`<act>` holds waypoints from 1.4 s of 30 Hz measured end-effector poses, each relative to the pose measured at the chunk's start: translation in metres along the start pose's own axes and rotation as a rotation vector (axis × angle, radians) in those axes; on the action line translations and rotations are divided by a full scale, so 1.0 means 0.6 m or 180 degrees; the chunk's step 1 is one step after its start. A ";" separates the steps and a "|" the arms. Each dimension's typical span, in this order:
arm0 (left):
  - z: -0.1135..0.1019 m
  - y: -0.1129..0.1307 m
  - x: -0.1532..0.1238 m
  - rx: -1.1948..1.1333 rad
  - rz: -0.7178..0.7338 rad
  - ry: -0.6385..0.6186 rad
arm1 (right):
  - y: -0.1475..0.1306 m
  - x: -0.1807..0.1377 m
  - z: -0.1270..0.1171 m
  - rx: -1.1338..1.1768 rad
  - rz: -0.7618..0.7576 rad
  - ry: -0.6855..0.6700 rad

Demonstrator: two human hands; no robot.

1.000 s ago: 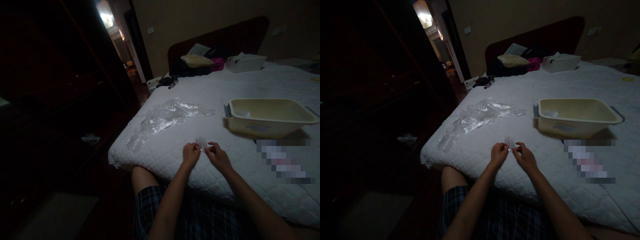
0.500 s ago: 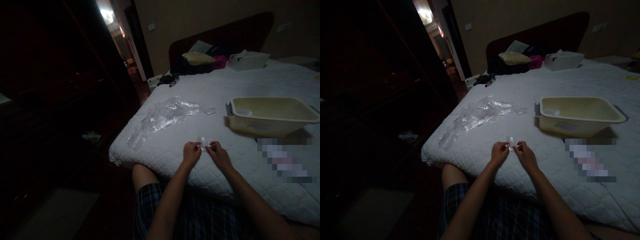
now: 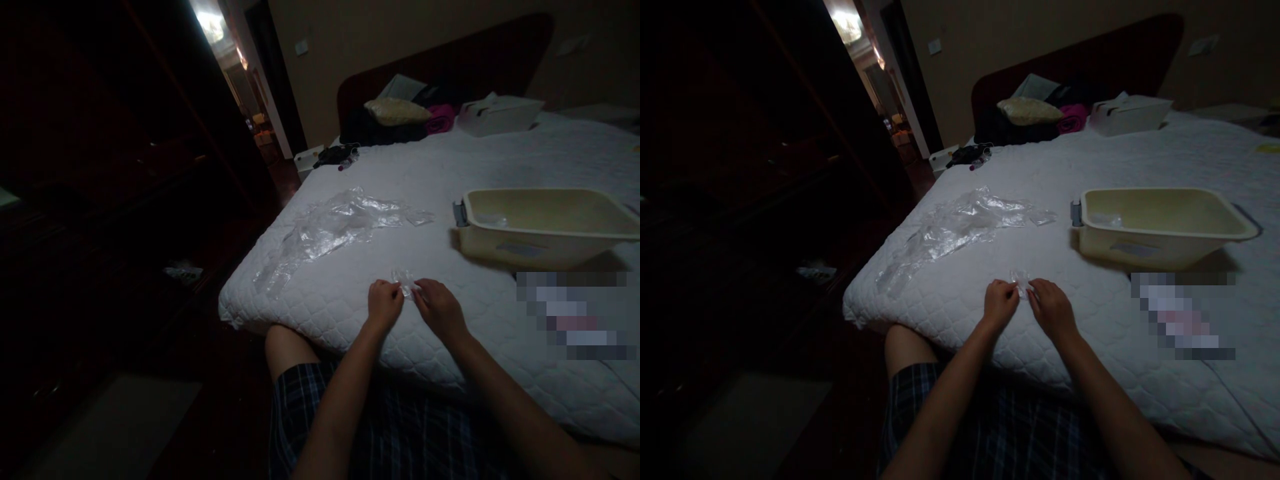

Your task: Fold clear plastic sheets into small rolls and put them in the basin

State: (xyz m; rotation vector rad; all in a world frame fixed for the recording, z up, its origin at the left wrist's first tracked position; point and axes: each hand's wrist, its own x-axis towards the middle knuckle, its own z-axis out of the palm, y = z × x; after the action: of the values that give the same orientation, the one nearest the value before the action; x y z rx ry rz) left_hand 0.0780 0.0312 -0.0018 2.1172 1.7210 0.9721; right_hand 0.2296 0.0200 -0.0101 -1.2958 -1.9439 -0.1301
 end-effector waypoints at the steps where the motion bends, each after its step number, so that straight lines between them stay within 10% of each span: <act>1: 0.001 -0.001 0.000 -0.0013 0.0034 0.0030 | -0.001 -0.001 0.000 -0.0069 -0.0209 -0.0008; 22: 0.008 -0.012 -0.015 0.0315 0.0979 0.0108 | 0.025 -0.005 0.025 0.0010 -0.0536 -0.0717; 32: 0.009 -0.017 -0.010 0.0413 0.0658 -0.0147 | 0.020 -0.009 0.018 0.0108 -0.0618 -0.0300; 42: -0.010 -0.013 -0.015 -0.0683 0.0505 0.0008 | 0.016 -0.007 0.008 0.0557 0.0367 -0.0196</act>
State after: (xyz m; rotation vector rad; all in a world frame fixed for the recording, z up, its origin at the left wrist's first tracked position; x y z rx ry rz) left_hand 0.0671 0.0237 -0.0048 2.1353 1.3954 1.1463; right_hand 0.2354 0.0236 -0.0193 -1.3042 -1.8806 0.1360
